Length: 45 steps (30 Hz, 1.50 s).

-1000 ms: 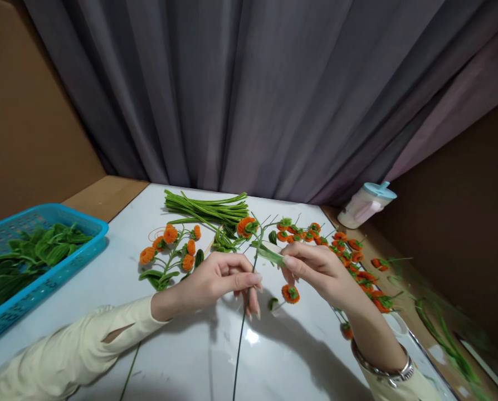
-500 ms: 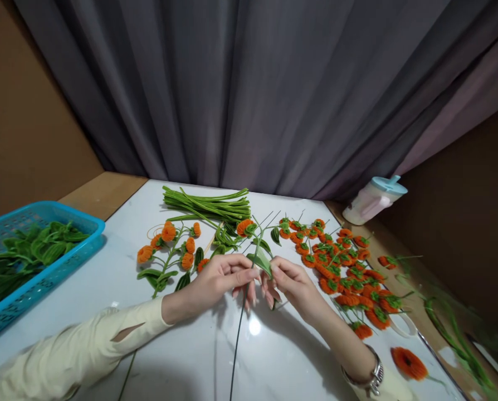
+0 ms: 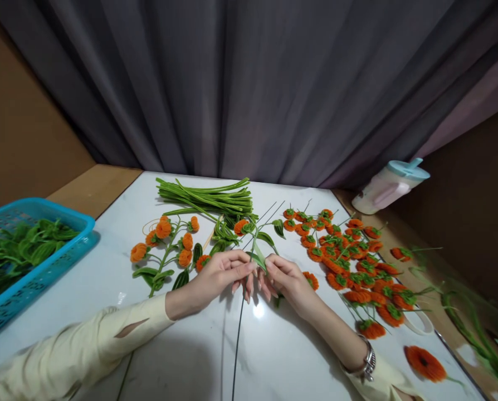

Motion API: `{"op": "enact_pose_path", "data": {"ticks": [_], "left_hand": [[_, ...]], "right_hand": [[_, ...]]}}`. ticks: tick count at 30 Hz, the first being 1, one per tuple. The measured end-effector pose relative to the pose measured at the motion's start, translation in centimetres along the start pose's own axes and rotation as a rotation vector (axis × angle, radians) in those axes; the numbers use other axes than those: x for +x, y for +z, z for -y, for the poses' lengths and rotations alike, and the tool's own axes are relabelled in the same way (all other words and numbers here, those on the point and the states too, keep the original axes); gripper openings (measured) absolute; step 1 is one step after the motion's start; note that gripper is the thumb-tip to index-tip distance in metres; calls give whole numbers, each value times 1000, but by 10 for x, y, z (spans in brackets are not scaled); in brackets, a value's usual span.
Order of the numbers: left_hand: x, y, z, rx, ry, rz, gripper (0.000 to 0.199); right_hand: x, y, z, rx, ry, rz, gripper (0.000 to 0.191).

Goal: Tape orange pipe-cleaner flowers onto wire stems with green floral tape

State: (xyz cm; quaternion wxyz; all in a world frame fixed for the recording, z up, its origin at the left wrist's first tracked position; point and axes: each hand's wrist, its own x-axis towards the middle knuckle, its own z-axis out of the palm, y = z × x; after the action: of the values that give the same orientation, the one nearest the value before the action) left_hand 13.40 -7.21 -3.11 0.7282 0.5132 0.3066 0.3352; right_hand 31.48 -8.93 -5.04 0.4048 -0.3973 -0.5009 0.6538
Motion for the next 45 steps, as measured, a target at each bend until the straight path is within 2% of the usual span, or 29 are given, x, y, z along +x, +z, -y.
{"op": "enact_pose_path", "data": {"ticks": [11,28,45], "left_hand": [[12,-14,20,-13,-97,-3,32],[16,-18,19,-69,-151,7,31],[17,-19,21,-83,-148,1,29]], "right_hand": [[4,-11,-11,2,69,-17,35],[5,-12,-12,43,162,-15,37],[7,-12,-11,34,179,-19,37]]}}
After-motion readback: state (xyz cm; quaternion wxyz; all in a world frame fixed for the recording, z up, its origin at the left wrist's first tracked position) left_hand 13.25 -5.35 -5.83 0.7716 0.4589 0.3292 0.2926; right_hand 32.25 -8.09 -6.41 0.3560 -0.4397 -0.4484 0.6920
